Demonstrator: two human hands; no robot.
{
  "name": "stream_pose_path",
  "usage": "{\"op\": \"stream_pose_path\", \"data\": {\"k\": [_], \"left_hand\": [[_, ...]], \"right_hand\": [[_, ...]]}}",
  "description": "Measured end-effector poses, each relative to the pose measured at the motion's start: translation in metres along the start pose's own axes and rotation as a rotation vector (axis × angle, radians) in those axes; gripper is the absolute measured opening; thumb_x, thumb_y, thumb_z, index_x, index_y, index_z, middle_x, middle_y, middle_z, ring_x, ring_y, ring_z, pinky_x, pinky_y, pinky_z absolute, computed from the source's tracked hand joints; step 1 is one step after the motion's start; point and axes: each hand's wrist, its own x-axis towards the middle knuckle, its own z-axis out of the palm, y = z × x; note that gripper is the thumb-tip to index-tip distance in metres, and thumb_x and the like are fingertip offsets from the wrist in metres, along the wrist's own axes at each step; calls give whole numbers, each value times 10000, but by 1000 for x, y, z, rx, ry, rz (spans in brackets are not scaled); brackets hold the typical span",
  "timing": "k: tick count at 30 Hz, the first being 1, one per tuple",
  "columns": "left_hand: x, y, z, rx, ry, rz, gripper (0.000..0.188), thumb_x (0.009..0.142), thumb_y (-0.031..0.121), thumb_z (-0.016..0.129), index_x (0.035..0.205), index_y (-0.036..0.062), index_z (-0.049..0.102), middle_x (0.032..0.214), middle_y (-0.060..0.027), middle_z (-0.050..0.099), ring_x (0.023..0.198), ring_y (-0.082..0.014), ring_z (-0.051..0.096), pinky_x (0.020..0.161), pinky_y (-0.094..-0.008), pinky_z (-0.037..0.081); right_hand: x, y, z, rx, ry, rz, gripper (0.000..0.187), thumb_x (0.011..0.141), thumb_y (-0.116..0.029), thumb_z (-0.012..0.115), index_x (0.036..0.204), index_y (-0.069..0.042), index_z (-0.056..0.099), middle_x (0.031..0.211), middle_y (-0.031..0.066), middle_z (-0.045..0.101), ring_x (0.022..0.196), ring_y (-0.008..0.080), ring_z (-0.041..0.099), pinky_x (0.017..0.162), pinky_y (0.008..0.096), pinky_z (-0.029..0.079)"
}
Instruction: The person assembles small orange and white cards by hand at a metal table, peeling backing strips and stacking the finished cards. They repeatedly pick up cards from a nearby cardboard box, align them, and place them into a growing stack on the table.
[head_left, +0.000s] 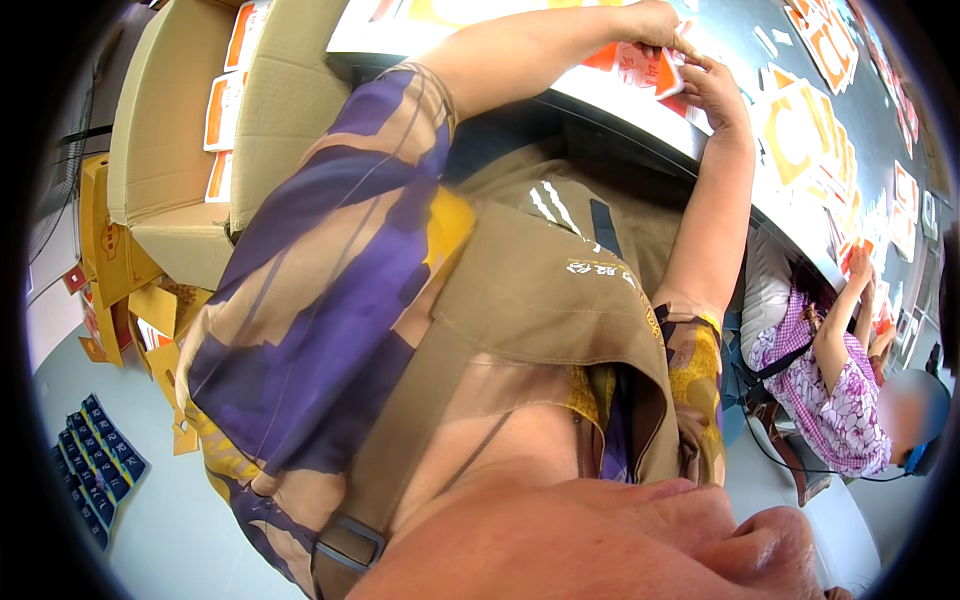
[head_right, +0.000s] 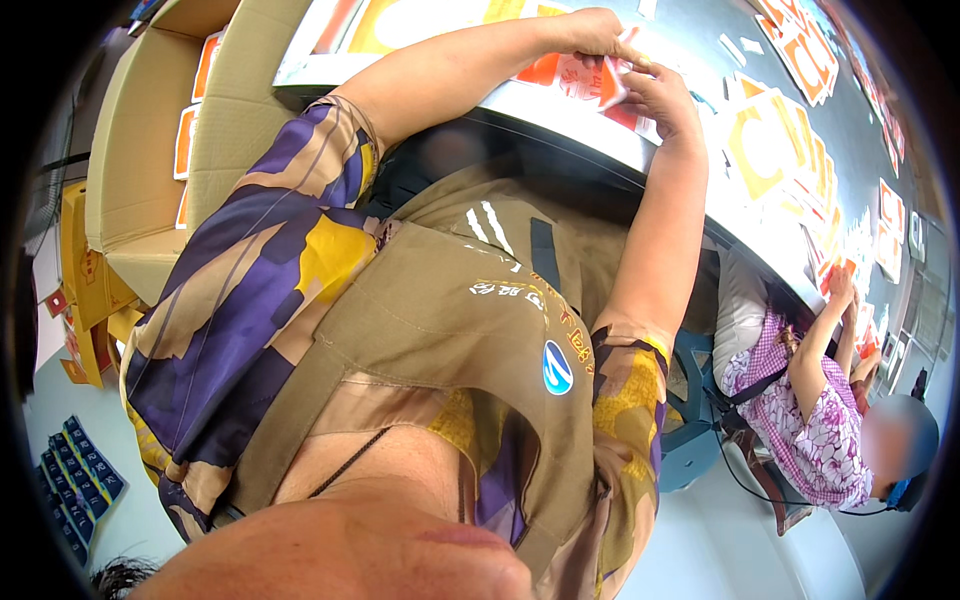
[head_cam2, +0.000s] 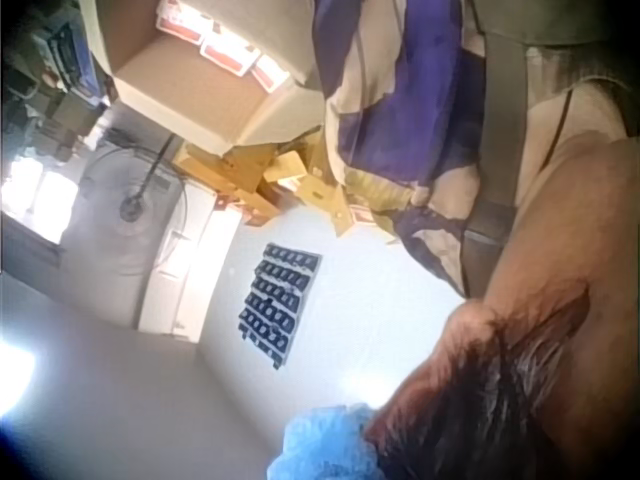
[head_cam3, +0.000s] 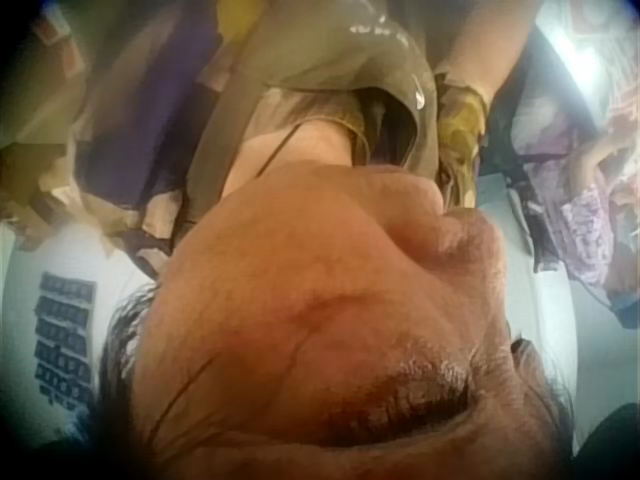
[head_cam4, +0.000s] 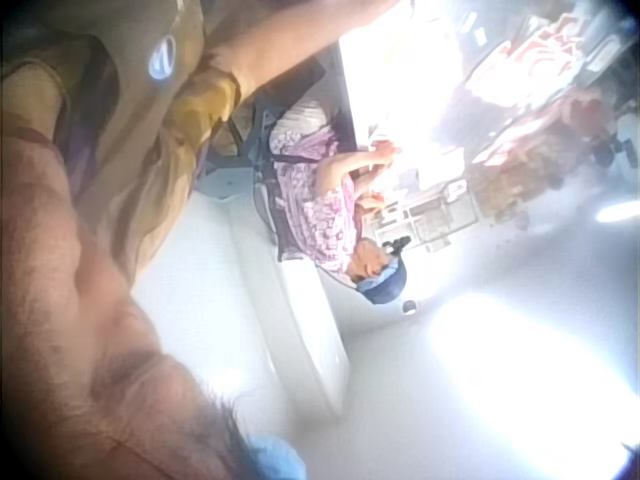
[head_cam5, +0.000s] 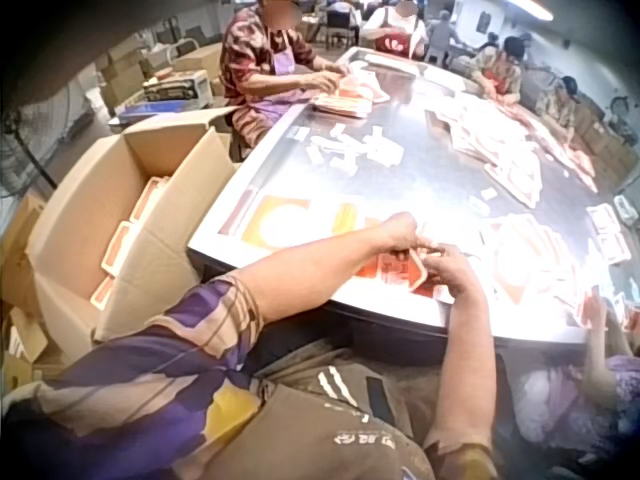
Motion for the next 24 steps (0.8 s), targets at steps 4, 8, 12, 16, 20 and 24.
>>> {"op": "stream_pose_path", "data": {"k": [4,8,12,16,20,24], "left_hand": [[7,-8,-3,-32,-117,18,447,748,365,794,658,-28,599,547,-103,580,415,-184,554,386,-297,441],[15,-23,-9,186,-91,-11,253,762,169,701,717,-65,615,568,-115,592,447,-194,580,422,-315,499],[-1,-8,-6,-58,-66,-5,217,741,134,710,742,-65,624,543,-119,575,425,-196,576,387,-330,480],[25,-36,-1,114,-75,-33,287,770,249,695,803,-31,642,644,-125,624,522,-215,615,485,-333,510],[24,-30,11,227,-25,-40,433,819,392,726,823,-29,628,634,-92,598,498,-169,586,479,-270,482],[20,-21,10,235,-45,-45,420,818,383,728,778,-22,626,615,-88,591,473,-160,568,455,-275,461]], "right_hand": [[13,5,-6,-84,59,121,291,785,-162,639,979,53,617,833,130,656,699,194,673,668,288,550],[9,0,-5,-84,58,98,283,790,-173,649,963,50,622,838,132,659,705,186,669,635,276,537],[5,16,-41,-170,476,37,311,786,-275,655,988,-42,698,901,77,708,787,181,687,714,349,517],[4,27,-102,-1027,635,195,303,779,-281,646,976,-62,717,919,150,709,949,303,670,840,402,501],[3,38,-112,-1127,541,295,279,783,-282,658,975,-89,718,992,135,701,1008,327,641,860,408,496],[0,33,-113,-1047,619,264,216,776,-297,680,931,-153,723,997,67,705,991,294,642,841,399,498]]}}
